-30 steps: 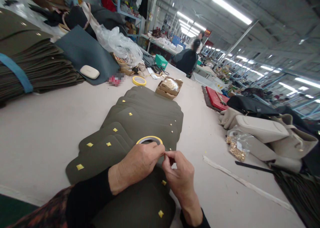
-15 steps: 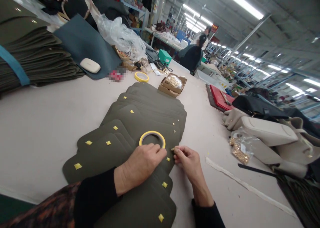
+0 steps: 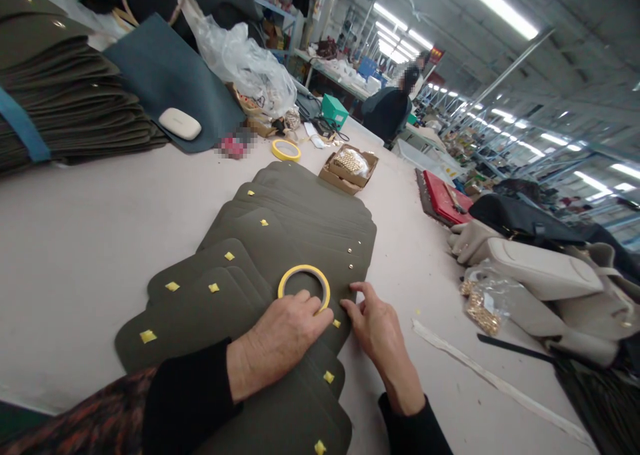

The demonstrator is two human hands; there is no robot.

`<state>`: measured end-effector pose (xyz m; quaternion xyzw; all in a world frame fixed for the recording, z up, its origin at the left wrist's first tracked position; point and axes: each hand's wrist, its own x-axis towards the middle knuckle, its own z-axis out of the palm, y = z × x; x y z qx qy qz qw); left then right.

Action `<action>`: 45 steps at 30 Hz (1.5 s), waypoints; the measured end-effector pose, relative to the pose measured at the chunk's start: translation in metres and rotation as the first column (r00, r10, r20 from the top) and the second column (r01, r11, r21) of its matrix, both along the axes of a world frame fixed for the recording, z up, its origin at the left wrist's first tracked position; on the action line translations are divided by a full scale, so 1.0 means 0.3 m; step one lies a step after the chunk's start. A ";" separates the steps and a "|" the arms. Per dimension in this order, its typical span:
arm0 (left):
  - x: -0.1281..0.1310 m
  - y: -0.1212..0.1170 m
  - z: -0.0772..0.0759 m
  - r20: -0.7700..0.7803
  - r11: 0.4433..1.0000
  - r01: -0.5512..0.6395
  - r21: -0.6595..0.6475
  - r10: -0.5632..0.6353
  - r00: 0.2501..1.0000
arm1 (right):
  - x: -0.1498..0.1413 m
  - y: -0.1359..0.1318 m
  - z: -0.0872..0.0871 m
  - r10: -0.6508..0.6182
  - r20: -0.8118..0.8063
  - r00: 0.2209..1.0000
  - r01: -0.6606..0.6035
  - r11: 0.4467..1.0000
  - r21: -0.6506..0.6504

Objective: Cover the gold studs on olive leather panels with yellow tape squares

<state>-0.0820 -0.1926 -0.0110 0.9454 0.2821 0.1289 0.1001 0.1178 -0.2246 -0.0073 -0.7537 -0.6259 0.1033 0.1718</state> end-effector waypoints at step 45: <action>-0.034 0.071 0.050 0.242 0.993 0.076 -0.094 -0.051 0.969 | -0.128 -0.054 0.064 0.376 -0.080 0.923 -0.309 0.848 0.430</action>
